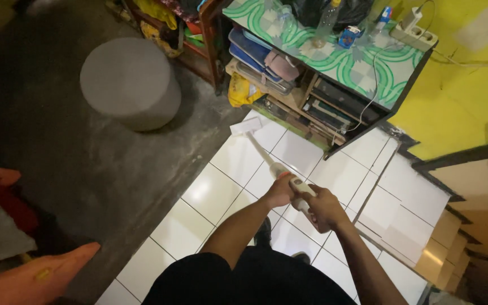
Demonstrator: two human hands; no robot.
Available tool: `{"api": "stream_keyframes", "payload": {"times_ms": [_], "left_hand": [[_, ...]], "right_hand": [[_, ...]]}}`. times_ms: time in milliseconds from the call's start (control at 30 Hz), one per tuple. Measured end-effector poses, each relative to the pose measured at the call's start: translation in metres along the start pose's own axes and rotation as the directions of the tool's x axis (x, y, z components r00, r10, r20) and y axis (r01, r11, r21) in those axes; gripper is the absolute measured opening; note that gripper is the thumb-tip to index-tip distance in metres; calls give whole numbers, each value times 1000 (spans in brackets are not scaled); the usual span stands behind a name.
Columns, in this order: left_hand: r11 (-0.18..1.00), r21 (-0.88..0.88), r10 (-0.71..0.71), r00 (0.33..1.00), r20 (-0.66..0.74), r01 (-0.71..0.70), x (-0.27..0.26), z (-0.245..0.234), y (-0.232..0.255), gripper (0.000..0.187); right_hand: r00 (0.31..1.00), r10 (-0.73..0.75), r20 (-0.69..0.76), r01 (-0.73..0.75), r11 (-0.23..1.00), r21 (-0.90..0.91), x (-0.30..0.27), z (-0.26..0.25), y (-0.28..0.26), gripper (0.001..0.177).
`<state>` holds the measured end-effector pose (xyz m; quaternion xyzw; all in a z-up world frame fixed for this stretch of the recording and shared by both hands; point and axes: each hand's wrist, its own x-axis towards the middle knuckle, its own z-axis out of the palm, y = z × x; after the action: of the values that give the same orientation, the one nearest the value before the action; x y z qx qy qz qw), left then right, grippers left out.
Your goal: The person uses a corded electric floor mop to clean a tiled floor in a hallway. They move the mop back and forth across the tiles, covering areas near a table, a staircase, and a doorway.
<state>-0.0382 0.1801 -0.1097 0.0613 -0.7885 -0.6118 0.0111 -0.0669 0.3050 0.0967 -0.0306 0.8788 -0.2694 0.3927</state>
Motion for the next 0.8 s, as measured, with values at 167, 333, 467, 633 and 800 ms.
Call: {"api": "stream_keyframes", "payload": {"times_ms": [167, 333, 467, 633, 800], "left_hand": [[990, -107, -89, 995, 41, 92, 22, -1, -19, 41], [976, -208, -61, 997, 53, 70, 39, 12, -35, 37], [924, -382, 3, 997, 78, 27, 49, 37, -53, 38], [925, -380, 15, 997, 73, 14, 56, 75, -57, 37], [995, -89, -38, 997, 62, 43, 54, 117, -24, 45]], "right_hand": [[999, -45, -3, 45, 999, 0, 21, -4, -1, 58], [998, -68, -1, 68, 997, -35, 34, -15, 4, 58], [997, -72, 13, 72, 996, -52, 35, -26, 12, 56], [998, -59, 22, 60, 994, -92, 31, -46, 42, 54], [997, -71, 23, 73, 989, -128, 24, -76, 83, 52]]}}
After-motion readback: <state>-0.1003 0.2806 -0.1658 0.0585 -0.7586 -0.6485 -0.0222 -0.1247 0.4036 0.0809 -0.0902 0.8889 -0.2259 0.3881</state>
